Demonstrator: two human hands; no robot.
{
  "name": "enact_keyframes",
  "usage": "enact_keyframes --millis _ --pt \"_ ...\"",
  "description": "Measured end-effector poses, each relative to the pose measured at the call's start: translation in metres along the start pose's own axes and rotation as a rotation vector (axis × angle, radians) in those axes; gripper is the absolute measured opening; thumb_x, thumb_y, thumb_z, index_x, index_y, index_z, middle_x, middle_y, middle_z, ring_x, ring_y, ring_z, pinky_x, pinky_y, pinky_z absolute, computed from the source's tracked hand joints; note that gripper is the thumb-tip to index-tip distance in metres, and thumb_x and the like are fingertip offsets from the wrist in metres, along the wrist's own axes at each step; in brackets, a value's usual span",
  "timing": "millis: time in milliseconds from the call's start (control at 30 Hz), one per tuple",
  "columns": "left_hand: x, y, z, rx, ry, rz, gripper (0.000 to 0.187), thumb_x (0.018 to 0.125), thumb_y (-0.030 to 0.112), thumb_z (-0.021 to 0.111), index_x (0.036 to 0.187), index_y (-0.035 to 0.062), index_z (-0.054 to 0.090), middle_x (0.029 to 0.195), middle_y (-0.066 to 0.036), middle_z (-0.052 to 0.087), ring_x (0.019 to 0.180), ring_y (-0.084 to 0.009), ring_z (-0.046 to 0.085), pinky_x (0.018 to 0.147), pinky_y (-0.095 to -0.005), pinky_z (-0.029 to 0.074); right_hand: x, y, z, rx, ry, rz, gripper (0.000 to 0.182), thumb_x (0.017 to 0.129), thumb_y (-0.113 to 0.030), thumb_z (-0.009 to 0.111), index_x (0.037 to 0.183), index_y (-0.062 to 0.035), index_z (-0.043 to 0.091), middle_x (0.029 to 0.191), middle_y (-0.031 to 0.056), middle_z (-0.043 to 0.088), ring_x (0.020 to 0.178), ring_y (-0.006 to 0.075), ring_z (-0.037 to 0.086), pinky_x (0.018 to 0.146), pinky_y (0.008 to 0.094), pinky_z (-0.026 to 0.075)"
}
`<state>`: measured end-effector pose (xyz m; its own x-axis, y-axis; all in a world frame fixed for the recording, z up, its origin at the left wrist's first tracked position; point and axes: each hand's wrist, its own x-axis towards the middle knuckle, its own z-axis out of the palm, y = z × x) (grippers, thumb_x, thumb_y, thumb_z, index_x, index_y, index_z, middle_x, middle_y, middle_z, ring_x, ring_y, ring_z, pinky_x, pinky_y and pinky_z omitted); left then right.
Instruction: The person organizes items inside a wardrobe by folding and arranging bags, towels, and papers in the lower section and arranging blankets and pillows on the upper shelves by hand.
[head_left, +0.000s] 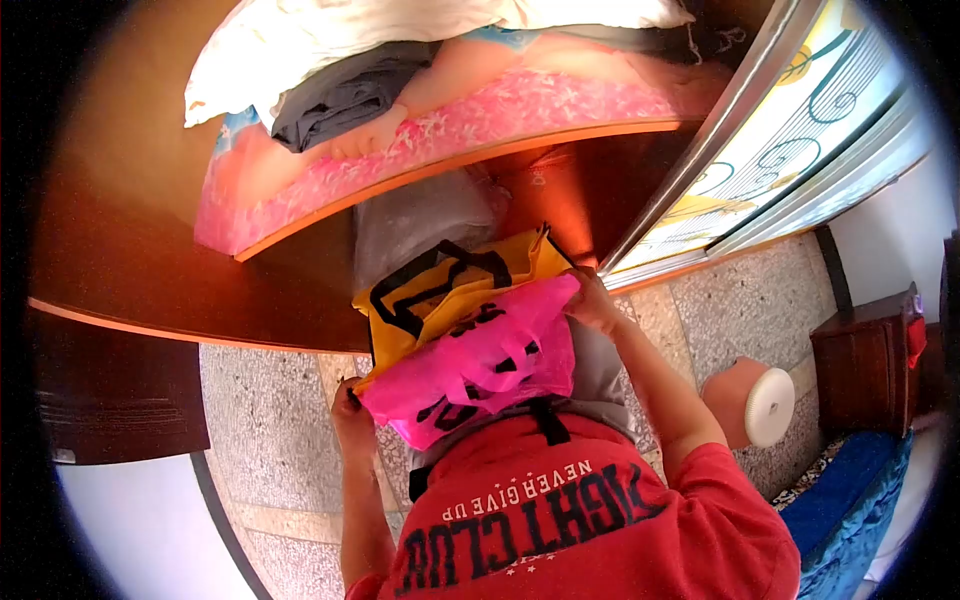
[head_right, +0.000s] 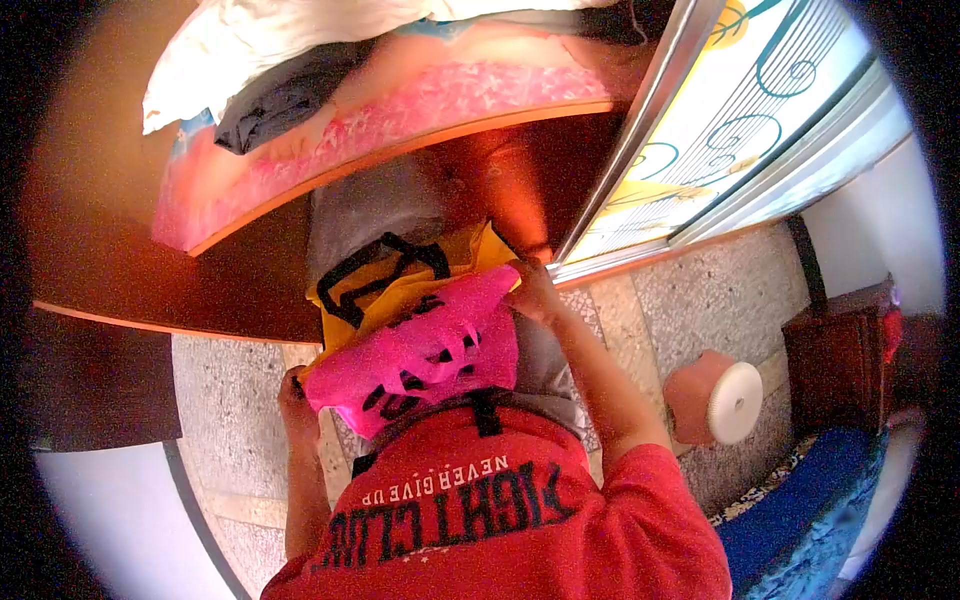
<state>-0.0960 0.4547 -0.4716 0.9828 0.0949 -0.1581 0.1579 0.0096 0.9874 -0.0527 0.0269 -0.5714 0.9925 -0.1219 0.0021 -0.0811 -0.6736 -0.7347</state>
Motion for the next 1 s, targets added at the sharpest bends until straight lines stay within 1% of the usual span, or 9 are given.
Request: enact_keyframes --millis 100,233,300,500,700,767,833,967,1000 --pt "-0.002 -0.008 -0.002 0.158 -0.048 0.031 0.017 0.093 0.009 0.048 0.106 0.0010 0.055 0.099 -0.006 0.060 0.092 -0.0151 0.057 0.083 -0.0279 0.048 0.001 0.000 0.006 0.018 -0.071 -0.021 0.048 0.068 -0.025 0.075 0.109 -0.0066 0.060 0.117 0.0216 0.053 0.108 0.0389 0.051 0.093 0.0411 0.043" --pt "-0.001 -0.014 -0.008 0.060 -0.022 -0.022 0.018 0.091 0.007 0.052 0.107 0.0005 0.055 0.100 -0.006 0.060 0.092 -0.0149 0.057 0.083 -0.0284 0.047 0.001 0.003 0.014 0.146 -0.146 0.079 0.046 0.069 -0.025 0.076 0.109 -0.0065 0.062 0.115 0.0235 0.053 0.109 0.0392 0.049 0.094 0.0409 0.042" --pt "0.001 -0.012 -0.006 0.058 -0.007 -0.055 0.021 0.090 0.007 0.054 0.111 0.0006 0.055 0.101 -0.006 0.060 0.093 -0.0148 0.057 0.085 -0.0284 0.046 -0.003 -0.002 0.023 0.301 0.211 0.016 0.038 0.069 -0.025 0.076 0.100 -0.0061 0.065 0.105 0.0219 0.059 0.104 0.0369 0.054 0.091 0.0412 0.043" --pt "0.005 -0.016 -0.002 0.017 0.117 -0.086 0.019 0.087 0.002 0.055 0.106 -0.0025 0.057 0.096 -0.006 0.062 0.085 -0.0121 0.058 0.074 -0.0247 0.047 -0.001 -0.011 0.010 0.167 -0.018 -0.043 0.017 0.079 -0.012 0.065 0.092 -0.0031 0.061 0.088 0.0149 0.062 0.086 0.0286 0.059 0.077 0.0373 0.046" --pt "0.006 -0.007 0.001 -0.127 0.120 -0.139 0.018 0.087 0.002 0.057 0.105 -0.0016 0.057 0.097 -0.007 0.062 0.085 -0.0132 0.059 0.074 -0.0255 0.048 -0.002 -0.034 -0.003 0.351 0.124 0.013 0.003 0.082 -0.004 0.052 0.085 -0.0017 0.053 0.075 0.0110 0.054 0.068 0.0206 0.053 0.062 0.0350 0.044" --pt "0.007 -0.001 0.003 -0.098 0.118 -0.154 0.018 0.087 0.002 0.057 0.104 -0.0015 0.057 0.097 -0.007 0.062 0.083 -0.0134 0.059 0.072 -0.0257 0.049 0.001 -0.044 -0.014 0.301 0.090 0.040 0.004 0.083 -0.003 0.050 0.086 -0.0015 0.052 0.074 0.0103 0.053 0.070 0.0181 0.052 0.062 0.0332 0.043" --pt "0.011 0.000 0.001 -0.074 0.115 -0.148 0.016 0.087 0.004 0.059 0.101 -0.0014 0.058 0.095 -0.007 0.062 0.079 -0.0131 0.059 0.068 -0.0252 0.049 0.005 -0.049 -0.025 0.231 0.226 -0.149 0.005 0.083 -0.002 0.049 0.087 -0.0013 0.052 0.073 0.0098 0.052 0.071 0.0160 0.051 0.062 0.0320 0.043" --pt "0.008 -0.002 -0.010 -0.122 0.120 -0.177 0.016 0.087 0.005 0.059 0.101 -0.0011 0.056 0.091 -0.006 0.062 0.074 -0.0122 0.059 0.064 -0.0249 0.049 -0.002 -0.046 -0.050 0.426 0.059 0.061 0.019 0.083 -0.001 0.054 0.102 0.0000 0.051 0.087 0.0108 0.058 0.083 0.0164 0.055 0.072 0.0317 0.046" --pt "0.009 -0.013 -0.018 -0.114 0.100 -0.206 0.016 0.088 0.006 0.058 0.102 -0.0009 0.054 0.090 -0.005 0.061 0.075 -0.0119 0.058 0.064 -0.0251 0.049 -0.006 -0.054 -0.058 0.439 -0.018 0.106 0.031 0.084 -0.003 0.057 0.114 0.0008 0.049 0.099 0.0132 0.061 0.093 0.0176 0.057 0.080 0.0303 0.046"
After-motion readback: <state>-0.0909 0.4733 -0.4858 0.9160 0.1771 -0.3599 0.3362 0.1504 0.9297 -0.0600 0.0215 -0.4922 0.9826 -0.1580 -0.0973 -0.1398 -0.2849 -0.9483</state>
